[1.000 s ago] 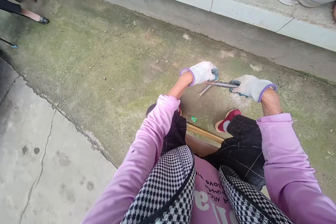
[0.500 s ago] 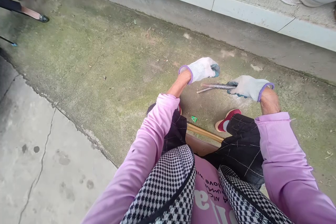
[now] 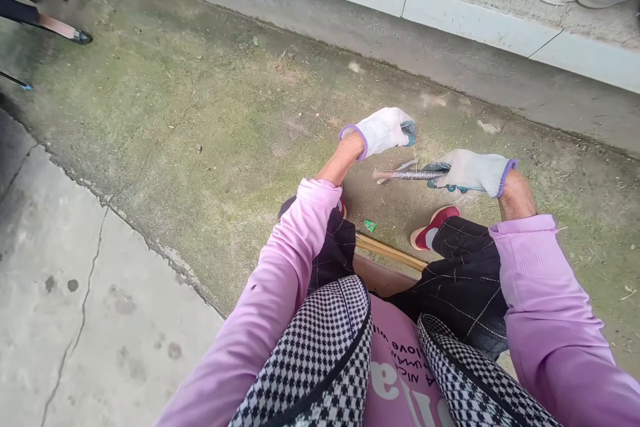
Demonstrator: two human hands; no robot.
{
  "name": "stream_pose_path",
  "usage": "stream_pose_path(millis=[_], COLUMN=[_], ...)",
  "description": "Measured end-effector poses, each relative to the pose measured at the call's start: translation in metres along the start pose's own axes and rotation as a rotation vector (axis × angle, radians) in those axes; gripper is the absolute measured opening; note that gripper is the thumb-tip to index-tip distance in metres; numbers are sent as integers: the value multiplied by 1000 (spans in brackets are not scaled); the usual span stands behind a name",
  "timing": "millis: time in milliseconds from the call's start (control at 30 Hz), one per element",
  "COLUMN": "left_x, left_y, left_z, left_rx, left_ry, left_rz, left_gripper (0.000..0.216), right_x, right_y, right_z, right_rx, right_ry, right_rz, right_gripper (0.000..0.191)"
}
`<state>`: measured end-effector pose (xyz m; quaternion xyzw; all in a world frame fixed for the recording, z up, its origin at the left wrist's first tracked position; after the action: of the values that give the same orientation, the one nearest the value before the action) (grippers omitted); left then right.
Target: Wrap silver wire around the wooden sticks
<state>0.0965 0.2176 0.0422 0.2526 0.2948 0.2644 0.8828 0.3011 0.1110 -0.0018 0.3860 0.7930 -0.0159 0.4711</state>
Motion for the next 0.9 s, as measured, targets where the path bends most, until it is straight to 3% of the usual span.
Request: stream_pose_path(millis=[167, 367, 433, 500, 600, 700, 800, 900], left_x=[13, 20, 17, 12, 6, 5, 6, 5], left_y=[-5, -17, -20, -21, -20, -16, -14, -13], left_z=[-12, -14, -6, 2, 8, 8, 4, -1], left_rx=[-189, -421, -468, -450, -379, -319, -267, -286], left_ry=[-73, -27, -39, -5, 67, 80, 72, 66], left_rz=[2, 25, 38, 60, 88, 113, 119, 134], left_gripper=[35, 19, 18, 16, 18, 23, 21, 20], right_x=[-26, -37, -32, -25, -13, -3, 3, 3], right_y=[8, 35, 39, 42, 45, 44, 36, 27], right_z=[-26, -33, -28, -25, -24, -20, -15, -13], right_rx=[159, 512, 477, 295, -122, -430, -569, -584], right_ry=[87, 197, 136, 52, -63, -148, -169, -155], right_rz=[70, 487, 611, 664, 647, 555, 429, 318], right_gripper=[51, 34, 22, 10, 3, 21, 28, 17])
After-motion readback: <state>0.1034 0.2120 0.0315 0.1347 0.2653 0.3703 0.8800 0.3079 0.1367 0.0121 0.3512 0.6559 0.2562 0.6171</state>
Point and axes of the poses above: each hand's wrist, its own x-axis towards the middle knuckle, its own y-axis out of the back of the hand, z = x × y, the point moved 5 cm from there along x, towards the middle knuckle
